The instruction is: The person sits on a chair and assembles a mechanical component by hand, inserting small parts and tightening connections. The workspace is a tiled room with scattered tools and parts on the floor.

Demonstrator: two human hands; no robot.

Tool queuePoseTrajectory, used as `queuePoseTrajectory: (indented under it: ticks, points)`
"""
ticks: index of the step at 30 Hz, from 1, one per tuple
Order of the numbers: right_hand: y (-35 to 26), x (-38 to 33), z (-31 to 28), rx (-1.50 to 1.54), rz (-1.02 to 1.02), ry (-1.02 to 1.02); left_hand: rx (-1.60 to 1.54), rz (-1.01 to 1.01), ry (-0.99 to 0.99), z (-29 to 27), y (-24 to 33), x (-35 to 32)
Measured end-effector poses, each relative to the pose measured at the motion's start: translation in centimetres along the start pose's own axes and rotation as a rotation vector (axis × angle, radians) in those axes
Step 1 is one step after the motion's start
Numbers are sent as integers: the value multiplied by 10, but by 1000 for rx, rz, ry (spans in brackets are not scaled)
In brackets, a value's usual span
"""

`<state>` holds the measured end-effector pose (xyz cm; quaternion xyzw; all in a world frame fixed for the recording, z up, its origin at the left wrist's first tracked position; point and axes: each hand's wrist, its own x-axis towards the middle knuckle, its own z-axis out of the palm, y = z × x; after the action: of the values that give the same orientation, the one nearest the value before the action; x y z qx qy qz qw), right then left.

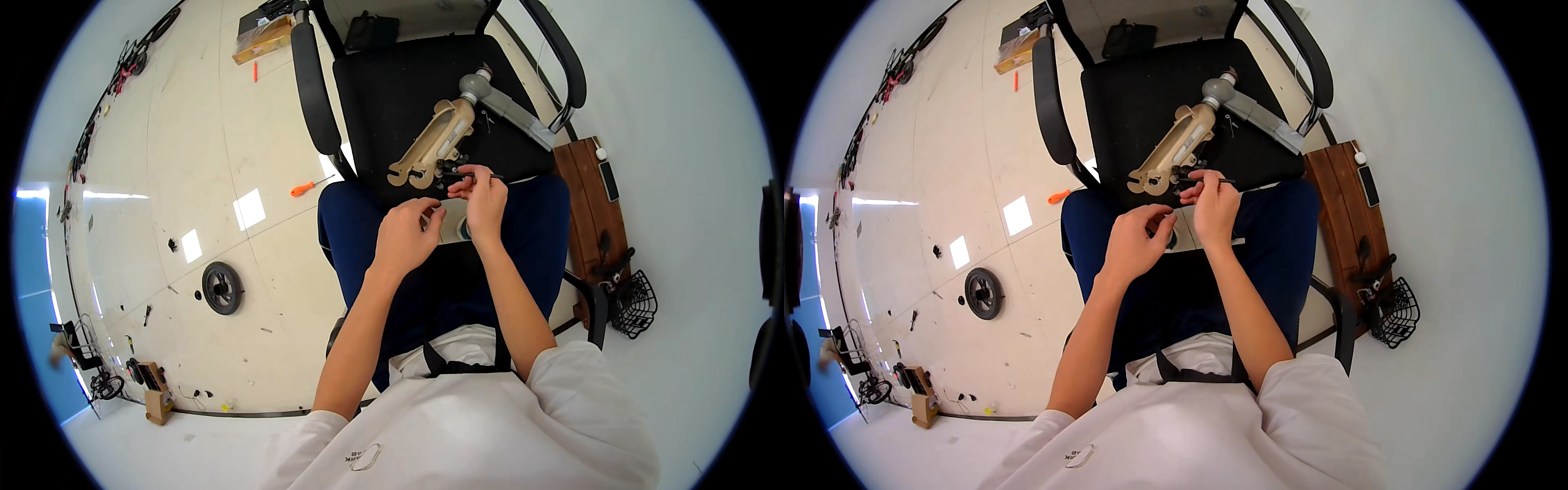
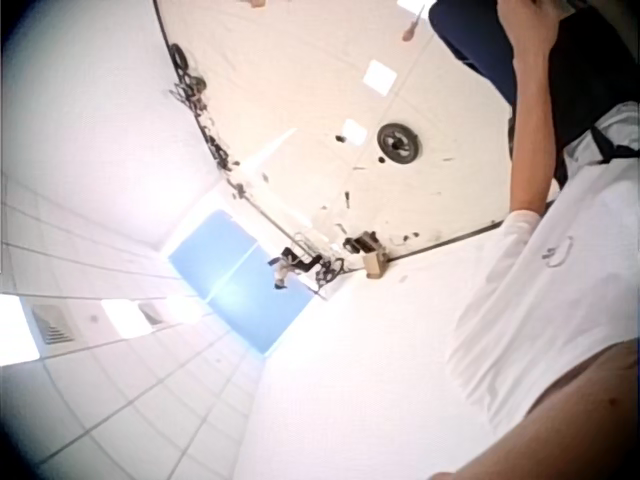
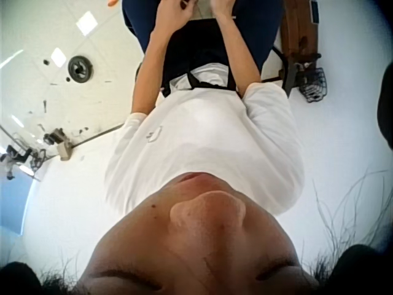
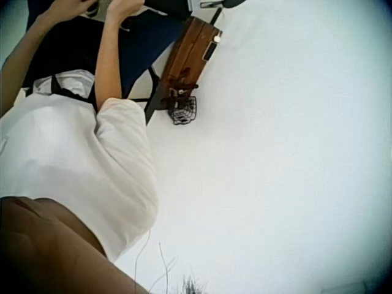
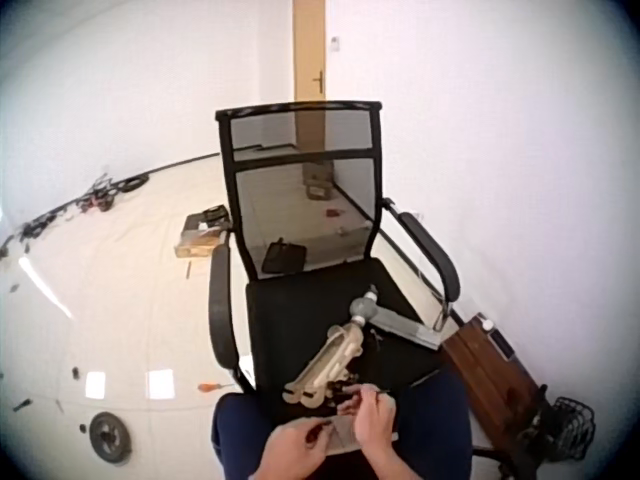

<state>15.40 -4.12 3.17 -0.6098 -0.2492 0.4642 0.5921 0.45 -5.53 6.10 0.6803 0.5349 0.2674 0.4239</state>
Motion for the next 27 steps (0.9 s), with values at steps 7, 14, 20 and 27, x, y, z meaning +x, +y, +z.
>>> queuePoseTrajectory:
  ticks: [7,14,20,27]
  points:
    - [-14,-4,0,182,143,-14,23,-8,-53,2,6,-2]
    - [-15,-7,7,150,88,34,25,12,-53,4,4,-3]
    - [-22,-12,25,194,104,60,34,31,-54,2,3,-3]
    - [-13,-5,9,178,65,-134,10,38,-53,3,2,-3]
